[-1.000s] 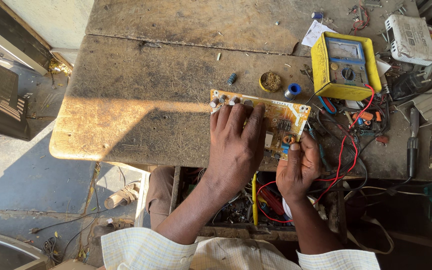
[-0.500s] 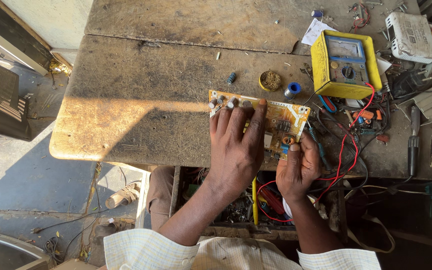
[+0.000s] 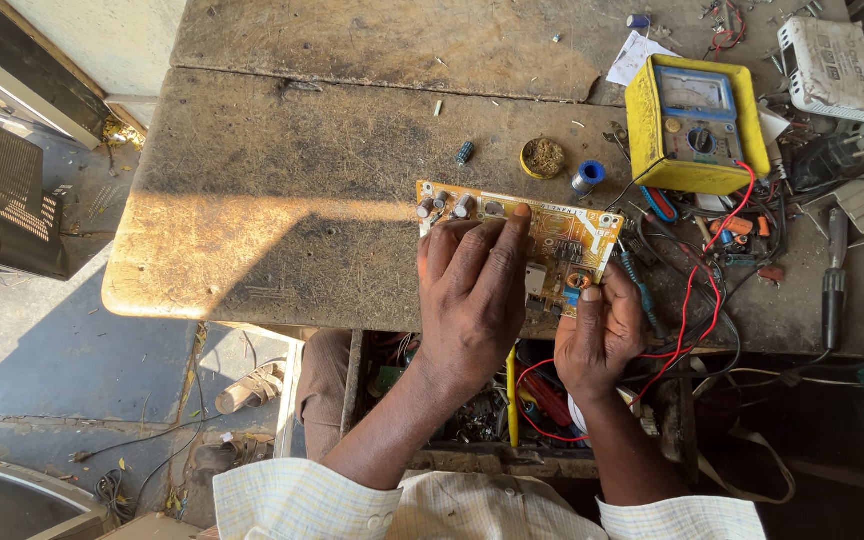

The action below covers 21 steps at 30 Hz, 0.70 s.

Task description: The person holds a green circuit board and uses a soldering iron to reflow solder on several joints. They flip the board to inspect both sides, then use a screwdriver to adjust components. The person continues soldering different points on the board while holding it steady with the other hand.

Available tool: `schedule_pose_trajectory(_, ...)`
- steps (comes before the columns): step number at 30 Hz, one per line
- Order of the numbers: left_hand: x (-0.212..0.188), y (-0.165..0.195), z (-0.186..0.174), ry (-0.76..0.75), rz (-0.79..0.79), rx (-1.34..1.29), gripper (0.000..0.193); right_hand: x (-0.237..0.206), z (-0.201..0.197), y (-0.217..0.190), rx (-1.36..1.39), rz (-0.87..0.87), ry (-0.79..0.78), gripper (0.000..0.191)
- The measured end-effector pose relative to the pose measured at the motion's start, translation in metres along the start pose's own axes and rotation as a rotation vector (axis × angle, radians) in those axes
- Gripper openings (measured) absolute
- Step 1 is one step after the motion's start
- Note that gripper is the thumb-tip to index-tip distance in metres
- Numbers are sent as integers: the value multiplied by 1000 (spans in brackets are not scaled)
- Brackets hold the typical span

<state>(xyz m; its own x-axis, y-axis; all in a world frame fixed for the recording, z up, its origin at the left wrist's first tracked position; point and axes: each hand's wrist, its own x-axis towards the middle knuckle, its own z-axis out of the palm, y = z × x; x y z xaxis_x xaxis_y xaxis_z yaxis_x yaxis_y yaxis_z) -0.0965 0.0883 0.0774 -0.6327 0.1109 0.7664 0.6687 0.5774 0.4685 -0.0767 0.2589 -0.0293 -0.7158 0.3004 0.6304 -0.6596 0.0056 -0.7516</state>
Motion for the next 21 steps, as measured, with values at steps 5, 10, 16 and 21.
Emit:
schedule_pose_trajectory(5, -1, 0, 4, 41, -34, -26, 45, -1, -1, 1, -31, -8, 0, 31)
schedule_pose_trajectory(10, 1, 0, 5, 76, -64, -85, 35, -2, -1, 3, -29, -15, 5, 31)
schedule_pose_trajectory(16, 2, 3, 2, 60, -80, -115, 31, -3, -4, 2, -45, 3, 3, 30)
schedule_pose_trajectory(21, 6, 2, 0, 60, -96, -134, 31, -2, -1, 2, -48, -9, 13, 30)
